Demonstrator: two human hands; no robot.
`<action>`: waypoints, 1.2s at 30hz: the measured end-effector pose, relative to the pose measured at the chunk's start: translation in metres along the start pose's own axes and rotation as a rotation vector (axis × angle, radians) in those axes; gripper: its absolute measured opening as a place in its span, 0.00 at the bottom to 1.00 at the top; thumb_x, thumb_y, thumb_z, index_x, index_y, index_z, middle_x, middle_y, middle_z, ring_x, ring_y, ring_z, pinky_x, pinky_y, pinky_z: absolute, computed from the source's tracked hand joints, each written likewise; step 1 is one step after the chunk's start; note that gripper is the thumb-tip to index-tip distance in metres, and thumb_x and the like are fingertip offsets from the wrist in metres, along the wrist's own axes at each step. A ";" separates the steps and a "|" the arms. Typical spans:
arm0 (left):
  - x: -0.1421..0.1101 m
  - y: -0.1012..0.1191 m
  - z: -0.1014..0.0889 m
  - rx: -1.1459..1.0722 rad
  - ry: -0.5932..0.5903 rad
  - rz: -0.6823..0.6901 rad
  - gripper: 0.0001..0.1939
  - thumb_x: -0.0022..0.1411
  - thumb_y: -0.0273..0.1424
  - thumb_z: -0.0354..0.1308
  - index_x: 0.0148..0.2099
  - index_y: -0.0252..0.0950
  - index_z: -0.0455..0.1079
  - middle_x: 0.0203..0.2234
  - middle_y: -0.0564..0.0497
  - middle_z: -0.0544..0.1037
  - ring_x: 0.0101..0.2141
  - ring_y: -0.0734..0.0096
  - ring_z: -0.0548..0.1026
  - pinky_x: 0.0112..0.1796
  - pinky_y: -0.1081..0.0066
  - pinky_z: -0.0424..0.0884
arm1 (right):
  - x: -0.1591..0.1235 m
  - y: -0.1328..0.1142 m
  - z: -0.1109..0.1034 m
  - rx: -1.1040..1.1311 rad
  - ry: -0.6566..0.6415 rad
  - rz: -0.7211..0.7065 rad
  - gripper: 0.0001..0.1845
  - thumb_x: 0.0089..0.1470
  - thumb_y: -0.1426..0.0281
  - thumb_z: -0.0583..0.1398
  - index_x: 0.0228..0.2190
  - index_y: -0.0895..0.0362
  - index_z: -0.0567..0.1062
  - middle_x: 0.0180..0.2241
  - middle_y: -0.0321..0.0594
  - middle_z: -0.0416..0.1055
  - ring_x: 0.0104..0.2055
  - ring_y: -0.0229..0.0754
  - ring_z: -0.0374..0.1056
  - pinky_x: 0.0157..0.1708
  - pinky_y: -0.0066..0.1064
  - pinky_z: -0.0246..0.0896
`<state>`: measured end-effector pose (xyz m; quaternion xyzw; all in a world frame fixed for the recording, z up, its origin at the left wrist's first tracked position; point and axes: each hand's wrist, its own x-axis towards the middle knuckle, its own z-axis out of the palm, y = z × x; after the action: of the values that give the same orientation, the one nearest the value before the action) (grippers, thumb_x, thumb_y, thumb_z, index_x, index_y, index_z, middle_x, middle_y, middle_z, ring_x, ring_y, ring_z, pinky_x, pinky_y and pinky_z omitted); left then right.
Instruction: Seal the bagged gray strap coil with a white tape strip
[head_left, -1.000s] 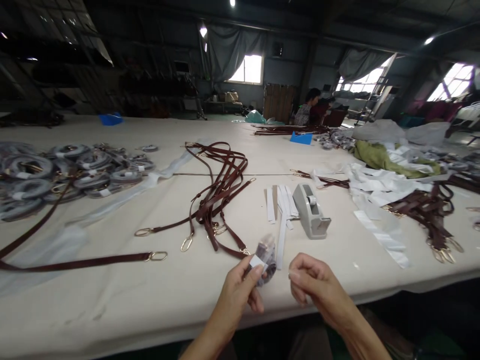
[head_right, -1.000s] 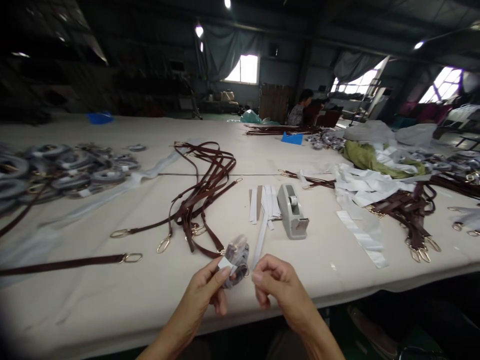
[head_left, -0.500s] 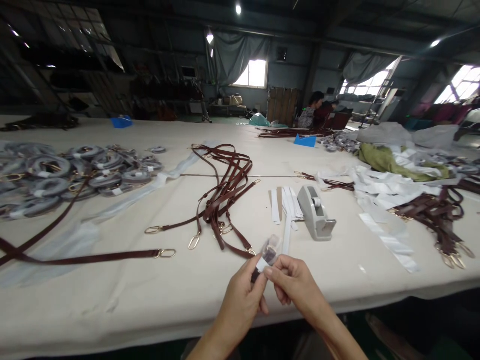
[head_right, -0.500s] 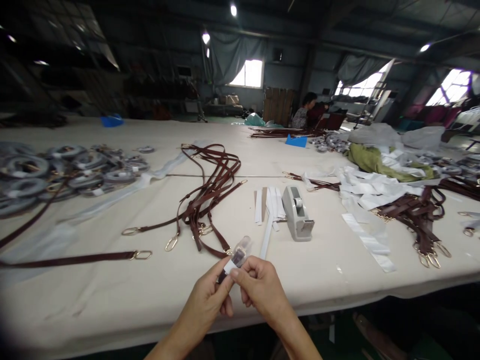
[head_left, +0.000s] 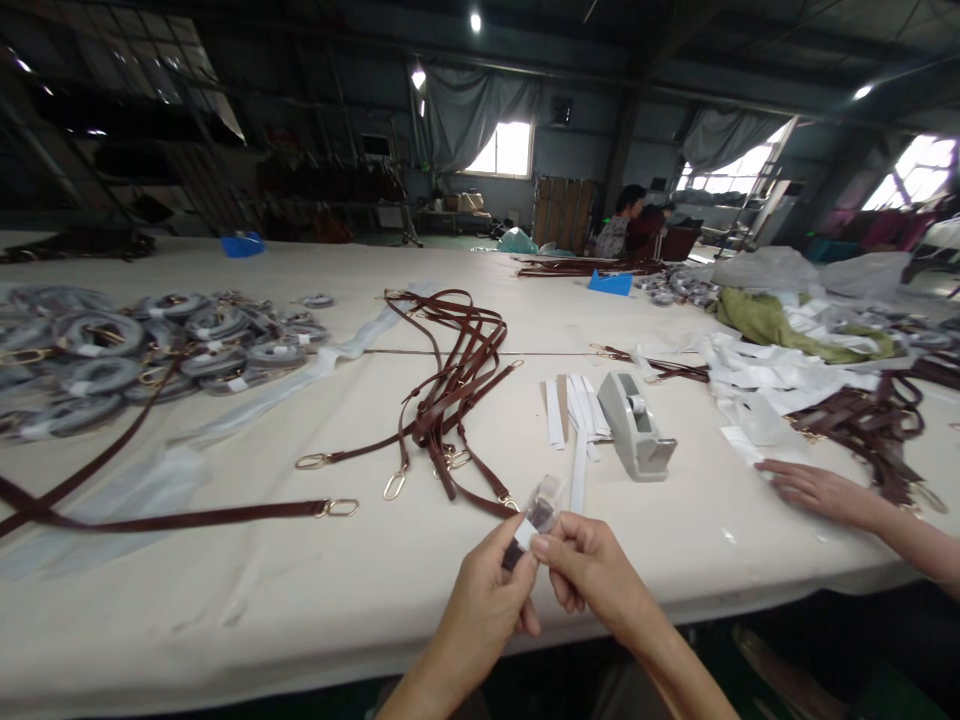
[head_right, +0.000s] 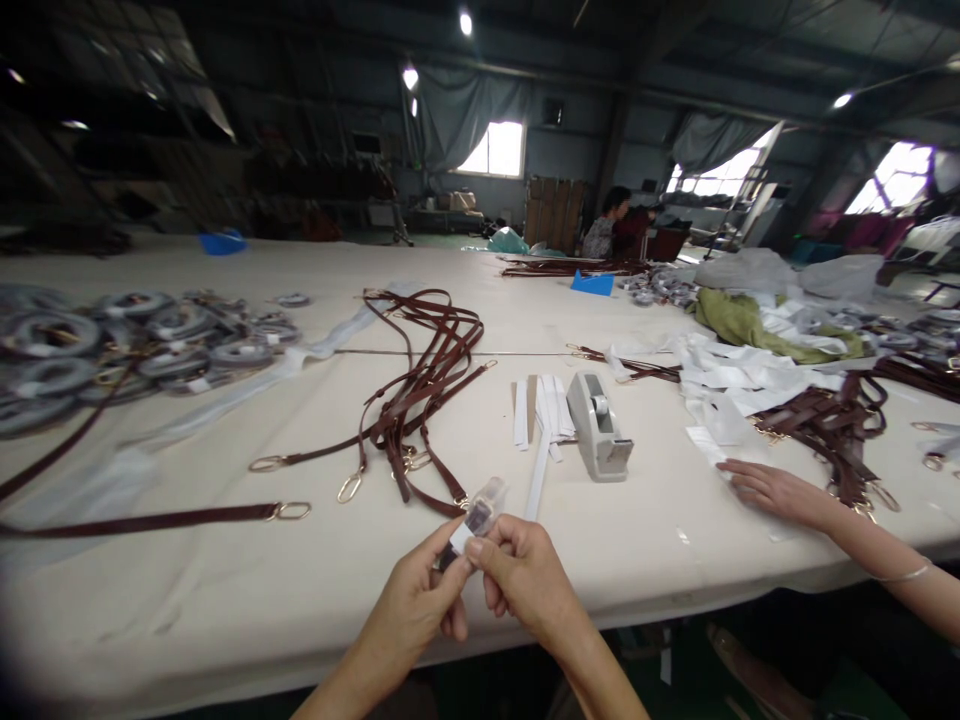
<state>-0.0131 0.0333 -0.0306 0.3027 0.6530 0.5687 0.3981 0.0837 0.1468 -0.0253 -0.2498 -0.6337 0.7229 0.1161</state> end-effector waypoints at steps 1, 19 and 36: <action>-0.001 0.000 0.000 -0.006 -0.004 -0.005 0.31 0.63 0.39 0.53 0.63 0.28 0.58 0.14 0.58 0.70 0.13 0.72 0.70 0.16 0.78 0.63 | 0.000 0.000 0.000 0.000 0.002 0.001 0.26 0.46 0.47 0.64 0.23 0.57 0.66 0.09 0.27 0.62 0.10 0.28 0.52 0.12 0.20 0.44; -0.008 -0.007 0.002 -0.417 0.113 -0.016 0.17 0.65 0.45 0.53 0.37 0.34 0.66 0.18 0.56 0.72 0.12 0.79 0.68 0.14 0.81 0.62 | -0.006 0.004 0.014 0.051 0.113 -0.049 0.22 0.48 0.51 0.65 0.26 0.59 0.70 0.18 0.33 0.70 0.18 0.31 0.62 0.20 0.23 0.56; -0.014 0.000 -0.003 -0.447 0.031 -0.076 0.17 0.65 0.42 0.53 0.33 0.32 0.65 0.28 0.51 0.74 0.09 0.90 0.62 0.12 0.82 0.42 | -0.017 -0.011 -0.001 -0.455 -0.018 -0.188 0.07 0.60 0.66 0.57 0.30 0.53 0.67 0.24 0.30 0.72 0.25 0.34 0.64 0.29 0.26 0.57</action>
<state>-0.0087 0.0193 -0.0280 0.1735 0.5277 0.6883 0.4665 0.0973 0.1412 -0.0114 -0.2030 -0.8015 0.5499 0.1182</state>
